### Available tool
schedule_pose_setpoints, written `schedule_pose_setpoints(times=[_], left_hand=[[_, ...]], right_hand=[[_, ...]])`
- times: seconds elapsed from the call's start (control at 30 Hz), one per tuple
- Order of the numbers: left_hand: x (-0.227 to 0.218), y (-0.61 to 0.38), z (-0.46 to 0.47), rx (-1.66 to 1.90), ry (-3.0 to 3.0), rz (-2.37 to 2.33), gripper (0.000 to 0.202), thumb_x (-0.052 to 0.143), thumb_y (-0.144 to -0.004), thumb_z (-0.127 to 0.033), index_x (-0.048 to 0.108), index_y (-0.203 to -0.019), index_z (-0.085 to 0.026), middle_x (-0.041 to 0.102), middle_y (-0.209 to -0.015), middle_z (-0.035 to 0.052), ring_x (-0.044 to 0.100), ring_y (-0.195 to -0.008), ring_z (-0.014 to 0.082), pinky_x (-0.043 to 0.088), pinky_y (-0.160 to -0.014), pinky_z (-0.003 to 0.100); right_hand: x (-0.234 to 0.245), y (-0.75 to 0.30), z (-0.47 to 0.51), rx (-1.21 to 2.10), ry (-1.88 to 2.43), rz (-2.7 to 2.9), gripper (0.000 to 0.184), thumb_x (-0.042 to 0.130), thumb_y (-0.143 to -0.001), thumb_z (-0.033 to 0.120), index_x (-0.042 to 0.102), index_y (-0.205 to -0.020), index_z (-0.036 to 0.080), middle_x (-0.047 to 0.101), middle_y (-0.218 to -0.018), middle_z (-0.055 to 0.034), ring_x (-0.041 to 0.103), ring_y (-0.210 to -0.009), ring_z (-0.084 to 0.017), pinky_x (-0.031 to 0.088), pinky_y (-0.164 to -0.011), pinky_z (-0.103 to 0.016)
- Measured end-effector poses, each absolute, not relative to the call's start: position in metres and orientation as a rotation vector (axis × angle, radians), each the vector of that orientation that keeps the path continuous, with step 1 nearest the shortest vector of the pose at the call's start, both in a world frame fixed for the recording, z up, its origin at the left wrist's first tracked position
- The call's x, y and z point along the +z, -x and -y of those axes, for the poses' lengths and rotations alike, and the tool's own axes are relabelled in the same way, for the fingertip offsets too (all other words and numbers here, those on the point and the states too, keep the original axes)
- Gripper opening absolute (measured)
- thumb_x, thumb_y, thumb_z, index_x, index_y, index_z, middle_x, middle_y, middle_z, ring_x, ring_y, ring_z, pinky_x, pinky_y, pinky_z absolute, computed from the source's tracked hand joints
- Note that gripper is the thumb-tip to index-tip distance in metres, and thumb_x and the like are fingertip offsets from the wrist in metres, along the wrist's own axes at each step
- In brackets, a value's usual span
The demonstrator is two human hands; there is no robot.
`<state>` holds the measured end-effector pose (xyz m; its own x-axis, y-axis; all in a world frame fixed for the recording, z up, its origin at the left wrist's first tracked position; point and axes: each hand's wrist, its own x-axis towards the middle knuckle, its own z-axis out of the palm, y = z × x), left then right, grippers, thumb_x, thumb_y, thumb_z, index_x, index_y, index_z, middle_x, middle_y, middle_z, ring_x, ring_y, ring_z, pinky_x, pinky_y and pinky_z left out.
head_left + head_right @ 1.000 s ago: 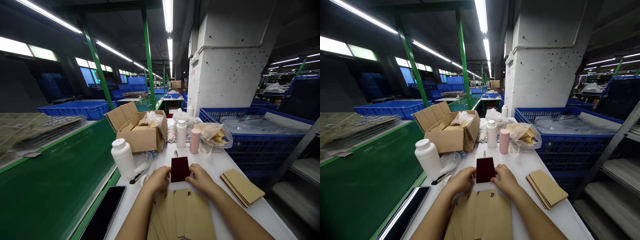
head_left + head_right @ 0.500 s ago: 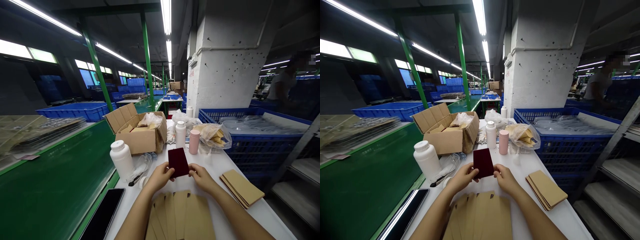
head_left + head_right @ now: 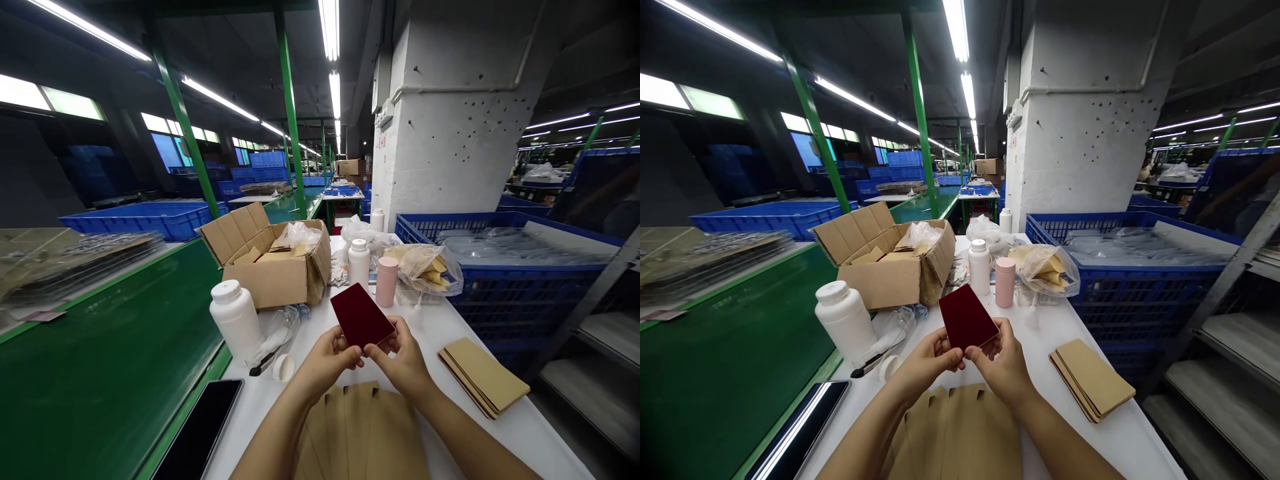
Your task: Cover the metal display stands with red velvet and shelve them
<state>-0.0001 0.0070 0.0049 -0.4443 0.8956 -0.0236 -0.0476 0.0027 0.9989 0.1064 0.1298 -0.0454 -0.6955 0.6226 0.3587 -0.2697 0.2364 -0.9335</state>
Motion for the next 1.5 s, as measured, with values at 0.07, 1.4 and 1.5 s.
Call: schedule_pose_setpoints(times=[0.07,1.4,1.5], left_hand=[[0.005,0.000,-0.007,1.547,-0.908,-1.506,0.058,0.082,-0.061,-0.043,0.055,-0.101,-0.012,0.064,-0.081,0.0051,0.059,-0.066,0.0139,0.043,-0.063,0.027],[0.007,-0.009,0.001,1.775,-1.383,-2.009,0.026,0.050,-0.091,-0.042,0.055,-0.086,-0.017,0.053,-0.070,-0.0005,0.050,-0.063,0.0121,0.038,-0.056,0.021],[0.008,-0.017,0.002,1.663,-1.543,-2.117,0.021,0.049,-0.091,-0.037,0.056,-0.086,-0.018,0.057,-0.072,0.0006,0.054,-0.065,0.0133,0.040,-0.057,0.023]], right_hand=[[-0.045,-0.107,-0.129,1.643,0.290,1.711,0.035,0.067,-0.079,0.035,0.045,-0.101,0.021,0.064,-0.082,-0.0019,0.058,-0.065,-0.014,0.046,-0.058,-0.026],[-0.037,-0.124,-0.129,1.409,0.207,1.782,0.039,0.035,-0.096,0.044,0.064,-0.094,0.017,0.060,-0.074,-0.0030,0.056,-0.068,-0.017,0.044,-0.061,-0.027],[-0.037,-0.127,-0.132,1.123,0.154,1.823,0.030,0.048,-0.091,0.043,0.059,-0.106,0.019,0.063,-0.089,-0.0043,0.058,-0.082,-0.019,0.045,-0.071,-0.029]])
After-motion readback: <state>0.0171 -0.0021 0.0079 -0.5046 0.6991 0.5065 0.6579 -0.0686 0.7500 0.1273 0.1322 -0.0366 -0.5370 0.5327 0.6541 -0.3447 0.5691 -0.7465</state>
